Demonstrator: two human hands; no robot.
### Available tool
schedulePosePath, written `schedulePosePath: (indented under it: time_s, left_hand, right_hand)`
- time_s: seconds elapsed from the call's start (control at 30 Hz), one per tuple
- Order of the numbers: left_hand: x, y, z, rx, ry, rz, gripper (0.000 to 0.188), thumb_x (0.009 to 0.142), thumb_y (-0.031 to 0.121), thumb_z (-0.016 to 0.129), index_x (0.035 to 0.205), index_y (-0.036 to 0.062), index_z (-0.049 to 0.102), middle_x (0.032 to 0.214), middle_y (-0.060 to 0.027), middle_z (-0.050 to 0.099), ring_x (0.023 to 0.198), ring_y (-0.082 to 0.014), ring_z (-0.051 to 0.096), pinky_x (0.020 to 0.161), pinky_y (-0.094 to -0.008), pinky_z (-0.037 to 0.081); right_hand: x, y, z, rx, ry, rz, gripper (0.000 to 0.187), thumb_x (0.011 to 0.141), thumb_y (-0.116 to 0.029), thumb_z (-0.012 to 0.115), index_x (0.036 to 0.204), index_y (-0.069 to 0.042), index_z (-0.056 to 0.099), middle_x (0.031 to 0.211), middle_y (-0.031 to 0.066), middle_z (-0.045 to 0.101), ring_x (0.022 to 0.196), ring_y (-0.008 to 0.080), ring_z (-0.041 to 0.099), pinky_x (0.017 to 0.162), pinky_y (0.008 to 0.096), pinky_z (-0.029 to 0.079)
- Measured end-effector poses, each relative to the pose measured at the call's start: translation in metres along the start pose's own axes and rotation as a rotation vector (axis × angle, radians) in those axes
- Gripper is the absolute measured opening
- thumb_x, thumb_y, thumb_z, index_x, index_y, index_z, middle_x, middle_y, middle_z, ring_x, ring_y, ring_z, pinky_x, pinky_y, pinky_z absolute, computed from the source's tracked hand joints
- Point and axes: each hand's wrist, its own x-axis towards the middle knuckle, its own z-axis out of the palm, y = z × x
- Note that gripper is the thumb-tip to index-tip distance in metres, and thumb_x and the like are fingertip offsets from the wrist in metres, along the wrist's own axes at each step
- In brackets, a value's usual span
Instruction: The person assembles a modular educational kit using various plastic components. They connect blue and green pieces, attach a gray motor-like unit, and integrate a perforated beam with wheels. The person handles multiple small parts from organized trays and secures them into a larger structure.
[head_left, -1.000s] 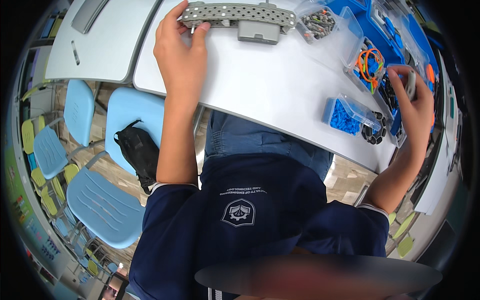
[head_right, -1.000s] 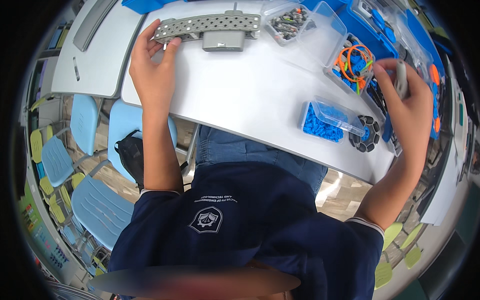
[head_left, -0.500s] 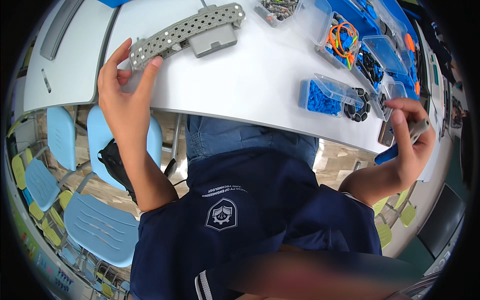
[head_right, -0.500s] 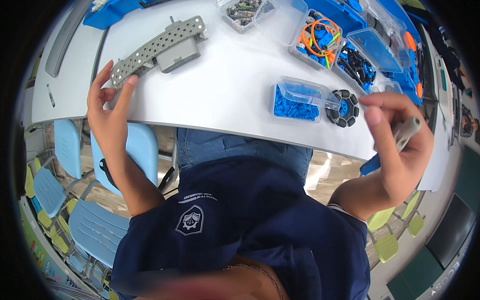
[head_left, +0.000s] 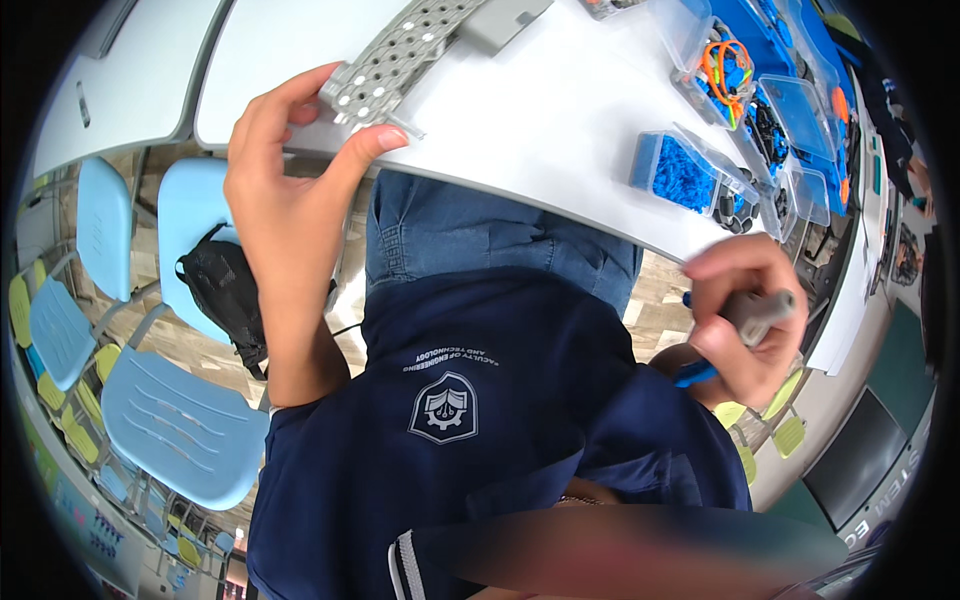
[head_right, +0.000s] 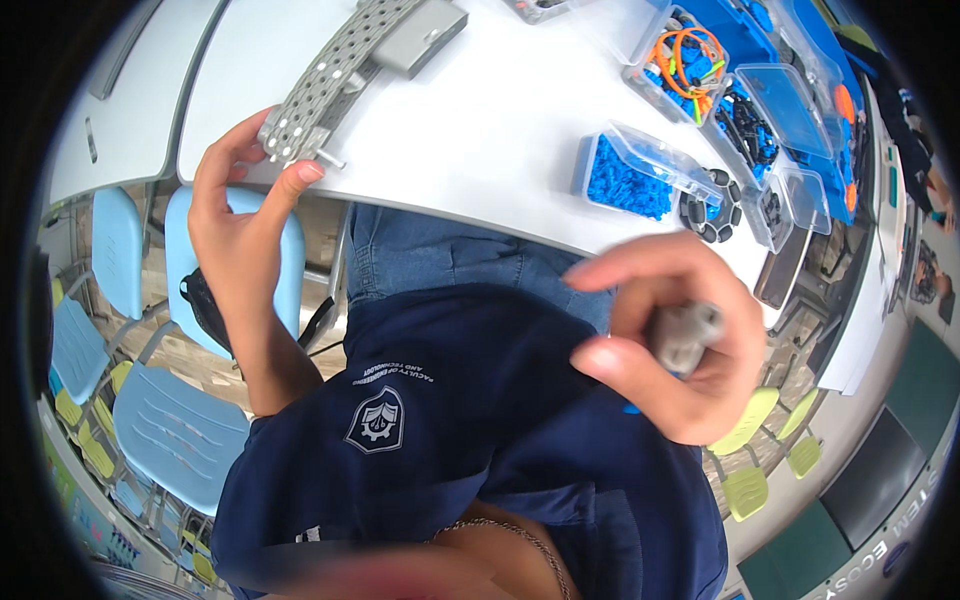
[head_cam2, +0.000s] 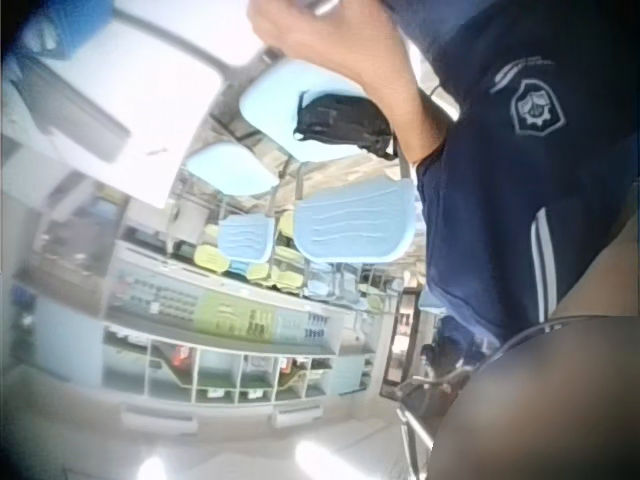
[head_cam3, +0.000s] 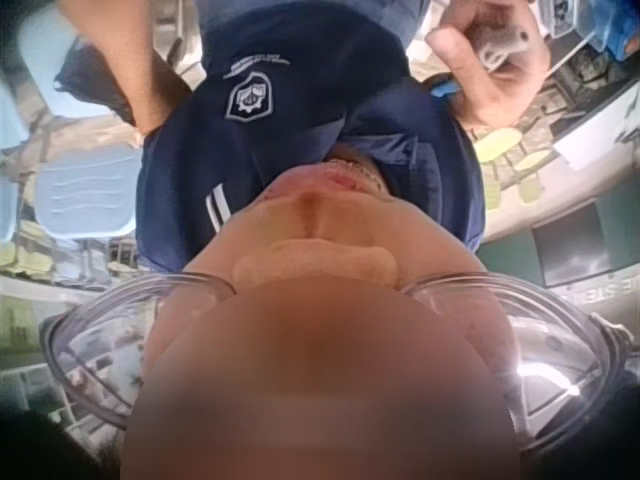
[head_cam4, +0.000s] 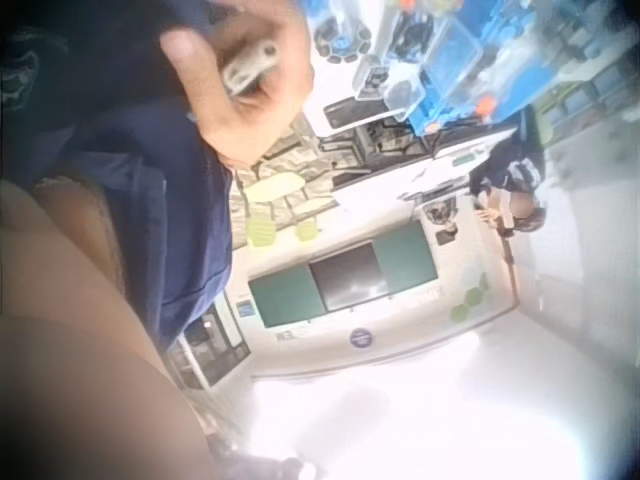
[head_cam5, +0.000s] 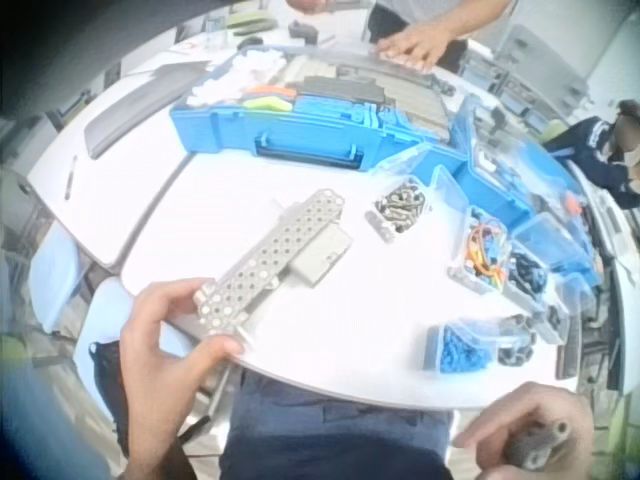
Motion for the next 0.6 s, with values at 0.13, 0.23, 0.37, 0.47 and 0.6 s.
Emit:
schedulePosePath:
  time_s: [0.13, 0.23, 0.37, 0.47, 0.6]
  left_hand:
    - [-0.006, 0.0, 0.005, 0.013, -0.009, 0.085, 0.053, 0.063, 0.023, 0.088, 0.11, 0.0076, 0.071, 0.095, -0.0047, 0.067, 0.089, -0.0197, 0.058, 0.083, -0.0326, 0.047]
    - [-0.008, 0.002, 0.007, -0.043, -0.028, 0.074, 0.051, 0.064, 0.021, 0.088, 0.111, 0.0082, 0.071, 0.095, -0.0053, 0.068, 0.088, -0.0201, 0.058, 0.084, -0.0332, 0.046]
    - [-0.008, 0.006, 0.009, -0.019, -0.046, 0.105, 0.049, 0.067, 0.019, 0.087, 0.111, 0.0075, 0.071, 0.095, -0.0057, 0.069, 0.087, -0.0203, 0.059, 0.083, -0.0334, 0.046]
    - [-0.009, 0.01, 0.008, -0.017, -0.057, 0.088, 0.046, 0.069, 0.018, 0.086, 0.11, 0.0064, 0.07, 0.095, -0.0053, 0.068, 0.086, -0.0201, 0.059, 0.083, -0.0331, 0.045]
    - [-0.011, 0.014, 0.007, 0.031, -0.051, 0.099, 0.044, 0.071, 0.011, 0.084, 0.112, 0.0035, 0.07, 0.092, -0.0045, 0.066, 0.087, -0.0166, 0.057, 0.083, -0.0297, 0.045]
  right_hand:
    - [0.019, 0.001, 0.045, -0.434, 0.066, 0.105, 0.02, 0.08, -0.008, 0.079, 0.098, -0.006, 0.071, 0.062, 0.0005, 0.057, 0.051, 0.0076, 0.05, 0.047, 0.0241, 0.035]
    - [0.036, 0.017, 0.078, -0.838, 0.166, -0.18, 0.021, 0.082, -0.007, 0.075, 0.102, -0.006, 0.07, 0.07, 0.0067, 0.065, 0.054, 0.0158, 0.059, 0.048, 0.0282, 0.041]
    - [0.058, 0.036, 0.101, -1.064, 0.214, -0.116, 0.026, 0.079, -0.012, 0.075, 0.104, -0.008, 0.069, 0.08, 0.0116, 0.069, 0.062, 0.0288, 0.066, 0.053, 0.0352, 0.049]
    - [0.073, 0.046, 0.105, -1.079, 0.221, -0.156, 0.023, 0.077, -0.014, 0.073, 0.099, -0.009, 0.068, 0.081, 0.0096, 0.07, 0.062, 0.0294, 0.066, 0.052, 0.0368, 0.049]
    - [0.071, 0.044, 0.098, -1.109, 0.222, -0.126, 0.02, 0.076, -0.011, 0.073, 0.095, -0.01, 0.068, 0.08, 0.0083, 0.069, 0.061, 0.028, 0.065, 0.052, 0.0364, 0.049]
